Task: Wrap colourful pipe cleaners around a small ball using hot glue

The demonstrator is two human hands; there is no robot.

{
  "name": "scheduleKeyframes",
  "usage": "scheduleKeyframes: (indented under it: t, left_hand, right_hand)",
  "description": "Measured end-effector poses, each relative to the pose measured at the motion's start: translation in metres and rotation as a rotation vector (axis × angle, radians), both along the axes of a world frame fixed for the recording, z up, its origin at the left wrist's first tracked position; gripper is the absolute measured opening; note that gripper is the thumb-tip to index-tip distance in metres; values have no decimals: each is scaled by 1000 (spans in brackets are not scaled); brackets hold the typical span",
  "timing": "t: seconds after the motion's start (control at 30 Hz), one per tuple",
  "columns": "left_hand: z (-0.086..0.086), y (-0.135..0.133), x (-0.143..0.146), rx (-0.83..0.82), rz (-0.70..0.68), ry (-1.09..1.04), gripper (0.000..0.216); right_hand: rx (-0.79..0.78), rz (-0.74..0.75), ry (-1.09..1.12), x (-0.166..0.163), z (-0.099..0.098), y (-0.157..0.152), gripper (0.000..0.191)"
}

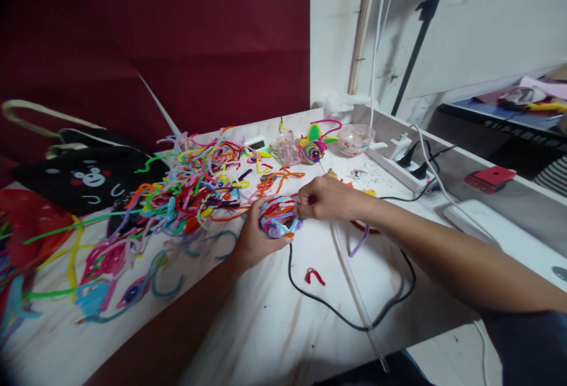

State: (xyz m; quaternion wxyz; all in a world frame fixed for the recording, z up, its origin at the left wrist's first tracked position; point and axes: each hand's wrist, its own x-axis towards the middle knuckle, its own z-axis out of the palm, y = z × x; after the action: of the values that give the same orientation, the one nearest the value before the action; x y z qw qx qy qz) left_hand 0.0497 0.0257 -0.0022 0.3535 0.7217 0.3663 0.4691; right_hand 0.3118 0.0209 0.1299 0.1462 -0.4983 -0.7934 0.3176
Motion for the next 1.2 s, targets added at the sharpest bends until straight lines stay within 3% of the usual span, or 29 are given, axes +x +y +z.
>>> scheduleKeyframes:
  t: [0.43, 0.67, 1.2]
  left_hand:
    - [7, 1, -3, 52, -83, 3, 93]
    - [13, -2, -10, -25, -123, -65, 55]
    - [12, 2, -6, -79, -67, -85, 41]
  right_hand:
    - [-10, 79, 43, 4, 4, -1, 35]
    - [17, 53, -5, 6, 7, -2, 38]
    - [19, -7, -28, 0, 3, -2, 37]
